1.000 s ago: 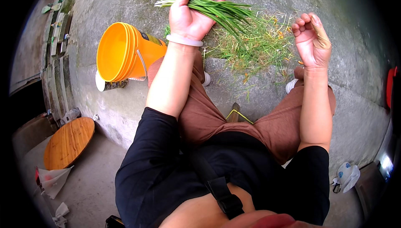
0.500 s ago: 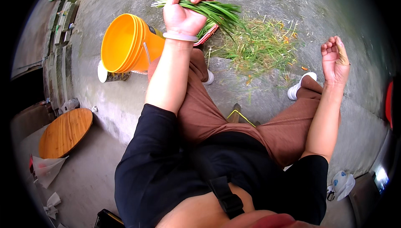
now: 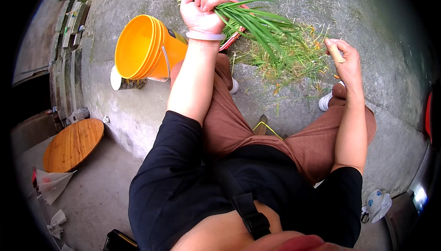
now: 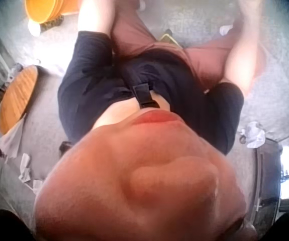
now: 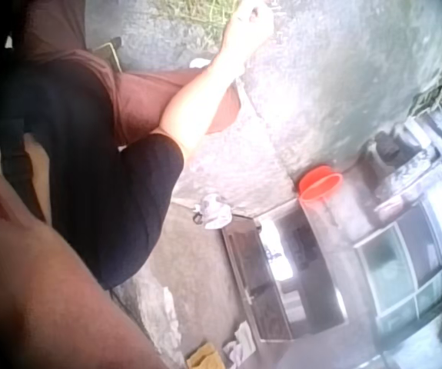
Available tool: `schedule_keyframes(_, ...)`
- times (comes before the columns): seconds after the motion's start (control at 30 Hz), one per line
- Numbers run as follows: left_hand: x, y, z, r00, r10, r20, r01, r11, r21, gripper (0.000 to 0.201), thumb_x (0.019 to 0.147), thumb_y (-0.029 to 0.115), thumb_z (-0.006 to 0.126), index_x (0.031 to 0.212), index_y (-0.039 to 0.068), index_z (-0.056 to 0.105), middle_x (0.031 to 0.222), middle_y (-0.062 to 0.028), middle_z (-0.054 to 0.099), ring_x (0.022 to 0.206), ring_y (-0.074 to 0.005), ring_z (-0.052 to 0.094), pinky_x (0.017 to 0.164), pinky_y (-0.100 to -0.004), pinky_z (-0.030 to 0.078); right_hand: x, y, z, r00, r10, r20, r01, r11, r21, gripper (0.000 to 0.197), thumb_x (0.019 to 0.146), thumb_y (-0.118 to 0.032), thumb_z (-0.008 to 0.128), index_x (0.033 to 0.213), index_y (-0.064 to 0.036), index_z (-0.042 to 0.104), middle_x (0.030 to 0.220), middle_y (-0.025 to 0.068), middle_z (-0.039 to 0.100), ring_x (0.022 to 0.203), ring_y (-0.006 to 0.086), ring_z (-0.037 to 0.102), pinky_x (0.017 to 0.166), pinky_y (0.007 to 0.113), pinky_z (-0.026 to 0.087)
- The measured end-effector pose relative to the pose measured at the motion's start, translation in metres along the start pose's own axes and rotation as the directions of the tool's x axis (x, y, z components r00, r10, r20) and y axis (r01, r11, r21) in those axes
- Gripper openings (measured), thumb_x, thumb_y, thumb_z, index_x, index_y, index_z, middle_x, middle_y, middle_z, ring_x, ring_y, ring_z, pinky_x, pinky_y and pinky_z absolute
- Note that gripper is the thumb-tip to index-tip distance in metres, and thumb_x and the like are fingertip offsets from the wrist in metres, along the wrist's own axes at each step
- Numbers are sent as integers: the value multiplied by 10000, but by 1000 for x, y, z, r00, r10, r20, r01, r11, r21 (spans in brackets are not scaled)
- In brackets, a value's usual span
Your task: The person prepares chives by hand, stripping away yellowed or damaged leaves from a bundle and placing the cleaned chives into a red basket.
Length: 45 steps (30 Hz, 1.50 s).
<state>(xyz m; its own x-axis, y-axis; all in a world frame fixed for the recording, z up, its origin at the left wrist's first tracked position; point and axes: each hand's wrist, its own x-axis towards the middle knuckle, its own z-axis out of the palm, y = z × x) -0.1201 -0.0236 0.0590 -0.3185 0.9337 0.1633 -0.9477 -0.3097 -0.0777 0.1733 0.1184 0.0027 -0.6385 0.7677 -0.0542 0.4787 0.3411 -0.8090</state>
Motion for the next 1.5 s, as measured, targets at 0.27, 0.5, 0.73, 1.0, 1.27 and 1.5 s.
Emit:
schedule_keyframes(0.27,2,-9,6,999,32,-1,-32,999,2,334,902,153,400,579,148,313,498,60,232,385,-53,217,362,-199,247,0,-5,8,976,-193,-101,192,981,-19,176,821,-185,635,846,-11,626,924,74,640,867,161,590,797,271,439)
schedule_keyframes(0.5,1,-10,8,1000,-9,27,9,1000,9,337,907,163,402,582,147,317,499,58,227,390,-58,222,370,-201,250,0,-8,14,954,-285,-91,289,957,33,180,812,-183,637,820,-4,613,873,88,634,833,177,604,769,278,452)
schedule_keyframes(0.73,4,-6,1,991,-89,98,101,987,-124,205,853,146,496,670,53,507,478,47,298,384,-62,257,385,-186,289,-2,-21,16,986,-166,-25,167,985,44,189,814,-197,637,832,-10,613,729,73,632,714,158,610,674,272,468)
schedule_keyframes(1.0,2,-6,4,996,-50,76,55,997,-61,194,828,104,502,638,87,468,476,62,294,377,-44,272,360,-178,269,-2,-24,21,973,-228,-33,229,971,64,172,818,-165,623,863,0,614,799,83,641,765,169,607,715,282,459)
schedule_keyframes(1.27,-2,-13,9,999,-1,51,-3,998,70,298,919,187,381,625,142,367,507,62,235,412,-67,235,407,-218,271,-4,-31,25,954,-298,-38,300,952,61,149,806,-150,640,840,-7,613,792,73,621,741,165,594,691,272,450)
schedule_keyframes(1.5,0,-14,5,999,21,37,-25,994,105,295,915,182,389,624,135,365,509,60,241,409,-65,231,393,-213,271,-2,-35,30,917,-391,-85,400,901,167,137,804,-134,645,841,-4,624,797,49,629,755,130,586,698,250,451)
